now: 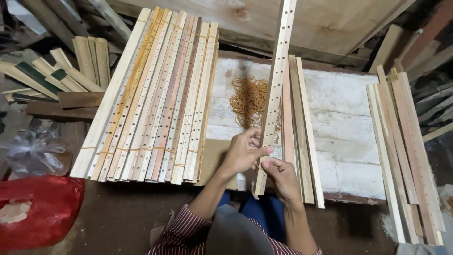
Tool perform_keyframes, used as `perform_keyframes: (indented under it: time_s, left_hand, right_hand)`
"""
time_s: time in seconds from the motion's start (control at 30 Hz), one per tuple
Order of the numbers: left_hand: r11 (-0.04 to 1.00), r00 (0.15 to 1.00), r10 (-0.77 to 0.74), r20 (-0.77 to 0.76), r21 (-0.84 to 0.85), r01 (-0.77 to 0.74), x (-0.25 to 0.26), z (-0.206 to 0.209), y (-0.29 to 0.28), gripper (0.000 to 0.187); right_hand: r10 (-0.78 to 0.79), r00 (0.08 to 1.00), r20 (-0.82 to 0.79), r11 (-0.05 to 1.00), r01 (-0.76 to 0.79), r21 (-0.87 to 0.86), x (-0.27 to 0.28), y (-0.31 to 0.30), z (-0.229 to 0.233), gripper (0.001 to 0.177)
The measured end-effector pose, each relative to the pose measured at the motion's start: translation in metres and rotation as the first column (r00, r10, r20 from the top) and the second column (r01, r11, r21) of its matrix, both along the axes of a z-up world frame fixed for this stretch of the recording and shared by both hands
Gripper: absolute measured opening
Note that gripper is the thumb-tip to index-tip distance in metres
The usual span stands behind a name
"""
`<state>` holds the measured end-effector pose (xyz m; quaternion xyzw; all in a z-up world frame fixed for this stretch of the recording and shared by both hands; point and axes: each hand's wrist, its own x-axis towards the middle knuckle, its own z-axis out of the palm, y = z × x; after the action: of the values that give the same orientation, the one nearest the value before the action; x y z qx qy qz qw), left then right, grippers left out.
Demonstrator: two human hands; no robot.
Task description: Sorting and stacking wooden slats with pre-drilled holes
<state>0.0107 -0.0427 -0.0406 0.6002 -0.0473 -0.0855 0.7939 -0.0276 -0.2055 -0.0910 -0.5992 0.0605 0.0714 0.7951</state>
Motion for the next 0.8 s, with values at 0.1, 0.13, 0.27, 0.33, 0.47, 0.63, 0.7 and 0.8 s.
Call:
perform_keyframes:
  time_s: [0.1, 0.13, 0.27, 0.33, 0.47, 0.63, 0.7, 0.8]
  left_hand:
    - [1.000, 1.000, -0.019, -0.014, 0.003, 0.019, -0.008, 0.007, 0.000, 0.047]
    - [1.000, 1.000, -0.018, -0.013, 0.003, 0.018, -0.011, 0.017, 0.000, 0.047]
    - [0.970, 0.997, -0.010, -0.080, 0.240, 0.029, -0.020, 0.039, 0.005, 0.041]
    - [0.971, 0.999, -0.019, -0.038, 0.239, 0.028, -0.026, 0.046, 0.013, 0.042]
    - [0.954, 1.000, 0.000, -0.004, 0.301, 0.001, -0.041, 0.058, 0.040, 0.053]
    - [0.912, 0.992, 0.125, -0.036, 0.398, -0.101, -0.064, 0.084, 0.097, 0.039]
    - [0.927, 0.989, 0.147, -0.001, 0.348, -0.138, -0.071, 0.092, 0.128, 0.045]
    - [0.888, 0.973, 0.193, -0.126, 0.444, -0.119, -0.071, 0.104, 0.181, 0.082]
  right_hand:
    - [0.043, 0.999, -0.020, 0.999, -0.044, -0.030, -0.015, 0.015, 0.051, 0.015]
    - [0.044, 0.999, -0.020, 0.999, -0.045, -0.030, -0.016, 0.007, 0.043, 0.015]
    - [0.251, 0.964, 0.089, 0.947, -0.225, -0.231, -0.024, -0.006, 0.028, 0.022]
    - [0.243, 0.962, 0.120, 0.940, -0.204, -0.273, -0.030, -0.001, 0.042, 0.026]
    - [0.352, 0.936, -0.025, 0.905, -0.347, -0.245, -0.037, 0.005, 0.054, 0.046]
    - [0.465, 0.885, 0.022, 0.885, -0.463, -0.050, -0.034, 0.044, 0.050, 0.076]
    - [0.488, 0.868, 0.096, 0.870, -0.473, -0.142, -0.038, 0.083, 0.089, 0.086]
    - [0.664, 0.654, 0.362, 0.701, -0.378, -0.605, -0.041, 0.123, 0.121, 0.083]
